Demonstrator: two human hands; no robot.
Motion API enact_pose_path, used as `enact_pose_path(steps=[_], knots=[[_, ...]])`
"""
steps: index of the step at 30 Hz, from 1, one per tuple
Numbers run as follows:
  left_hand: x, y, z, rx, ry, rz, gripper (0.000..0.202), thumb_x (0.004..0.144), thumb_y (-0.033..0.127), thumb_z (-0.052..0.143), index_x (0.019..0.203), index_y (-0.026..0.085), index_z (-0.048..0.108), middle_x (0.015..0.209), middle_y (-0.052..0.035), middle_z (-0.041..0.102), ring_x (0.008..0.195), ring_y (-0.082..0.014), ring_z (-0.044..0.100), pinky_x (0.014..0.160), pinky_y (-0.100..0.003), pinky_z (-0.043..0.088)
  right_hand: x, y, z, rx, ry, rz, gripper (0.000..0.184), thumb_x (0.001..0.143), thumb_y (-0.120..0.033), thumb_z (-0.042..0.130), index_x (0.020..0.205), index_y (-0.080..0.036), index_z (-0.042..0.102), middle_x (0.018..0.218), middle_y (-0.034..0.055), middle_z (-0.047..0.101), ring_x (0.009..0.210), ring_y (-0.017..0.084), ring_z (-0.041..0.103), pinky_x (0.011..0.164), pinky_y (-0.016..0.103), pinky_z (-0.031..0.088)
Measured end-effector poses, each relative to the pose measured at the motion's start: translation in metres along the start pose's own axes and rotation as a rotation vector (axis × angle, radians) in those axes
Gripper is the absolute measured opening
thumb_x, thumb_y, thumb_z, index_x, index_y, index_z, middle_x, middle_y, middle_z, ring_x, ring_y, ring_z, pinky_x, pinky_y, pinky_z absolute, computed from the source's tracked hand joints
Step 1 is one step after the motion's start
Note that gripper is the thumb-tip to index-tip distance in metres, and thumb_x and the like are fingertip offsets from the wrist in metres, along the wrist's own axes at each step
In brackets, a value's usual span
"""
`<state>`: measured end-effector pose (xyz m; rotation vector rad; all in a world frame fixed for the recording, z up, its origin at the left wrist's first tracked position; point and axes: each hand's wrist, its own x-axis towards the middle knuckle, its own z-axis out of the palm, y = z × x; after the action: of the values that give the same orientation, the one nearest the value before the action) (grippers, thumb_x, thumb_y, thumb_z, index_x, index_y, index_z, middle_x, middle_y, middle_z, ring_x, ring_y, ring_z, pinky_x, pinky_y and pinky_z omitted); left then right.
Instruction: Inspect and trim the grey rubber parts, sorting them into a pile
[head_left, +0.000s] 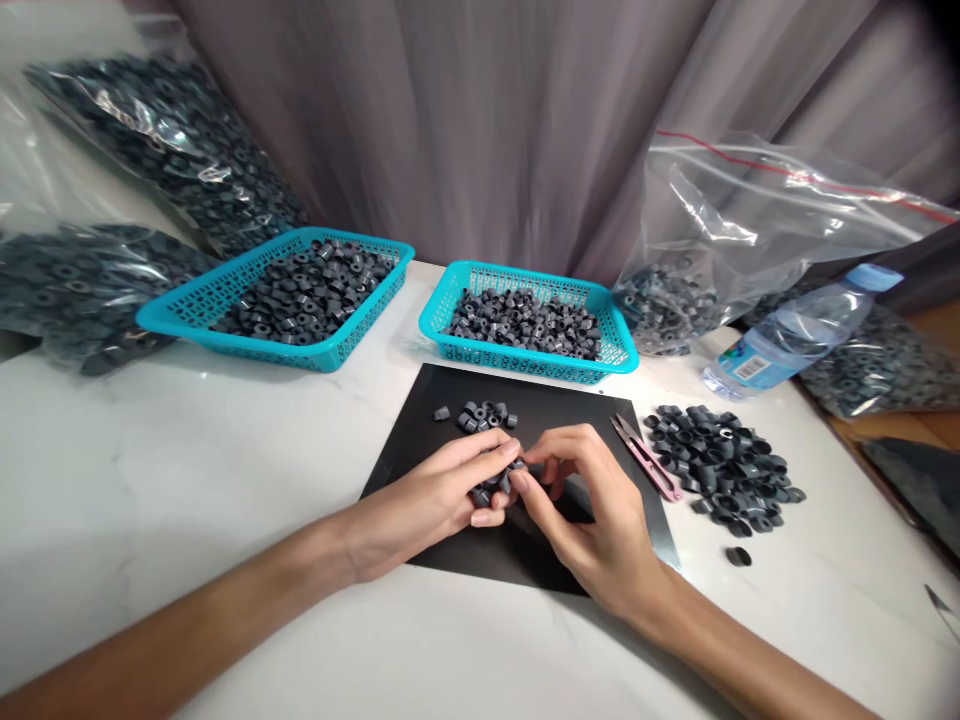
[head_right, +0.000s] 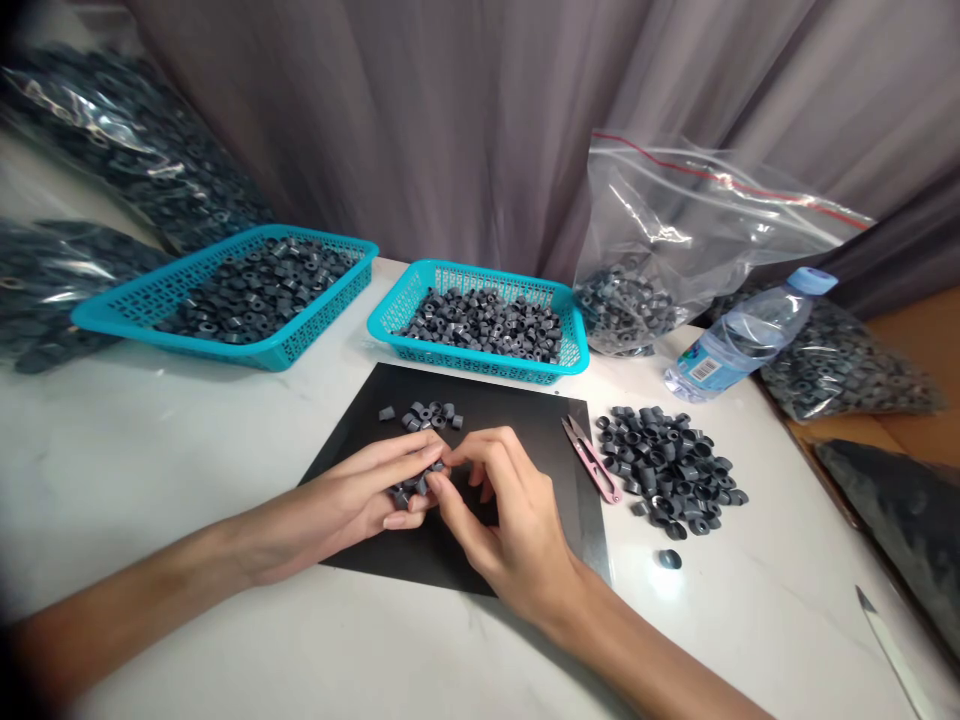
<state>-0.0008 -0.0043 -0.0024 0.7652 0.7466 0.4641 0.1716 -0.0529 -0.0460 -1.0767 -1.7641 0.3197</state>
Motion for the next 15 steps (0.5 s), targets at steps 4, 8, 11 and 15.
enact_pose_path(steps=[4,8,11,15], knots=[[0.0014,-0.0001,0.0008,0.042,-0.009,0.02,0.024,0.088,0.04,0.069,0.095,0.017,0.064,0.09,0.0007,0.053,0.075,-0.0089,0.044,0.065,-0.023,0.033,0.0001,0.0018,0.0002,-0.015,-0.013,0.012,0.014,0.093,-0.013,0.062,0.103,-0.021,0.056,0.094,0.0035,0.056,0.072,0.013,0.055,0.062,0.028,0.049],[0.0005,0.0006,0.0006,0.205,-0.016,0.036,0.027,0.091,0.046,0.063,0.096,0.019,0.062,0.084,0.0024,0.049,0.073,-0.0087,0.04,0.063,-0.022,0.03,0.0003,0.0024,-0.0001,-0.028,-0.024,0.024,0.01,0.094,-0.014,0.061,0.1,-0.021,0.056,0.093,0.0037,0.056,0.073,0.014,0.054,0.062,0.028,0.049],[-0.0002,0.0007,0.0006,0.239,-0.036,0.071,0.028,0.095,0.046,0.057,0.097,0.019,0.061,0.082,0.0033,0.045,0.07,-0.0079,0.036,0.061,-0.021,0.029,0.0,0.0008,-0.0003,-0.024,-0.019,0.028,0.01,0.094,-0.014,0.06,0.102,-0.02,0.058,0.093,0.0037,0.056,0.073,0.013,0.054,0.062,0.027,0.048],[0.0006,0.0016,-0.0006,0.198,0.009,0.088,0.026,0.096,0.043,0.058,0.096,0.018,0.059,0.08,0.0032,0.043,0.068,-0.0075,0.035,0.057,-0.018,0.03,-0.0002,-0.0011,-0.0001,-0.007,-0.019,0.039,0.013,0.096,-0.013,0.055,0.106,-0.02,0.059,0.095,0.0043,0.056,0.075,0.013,0.057,0.065,0.027,0.049]])
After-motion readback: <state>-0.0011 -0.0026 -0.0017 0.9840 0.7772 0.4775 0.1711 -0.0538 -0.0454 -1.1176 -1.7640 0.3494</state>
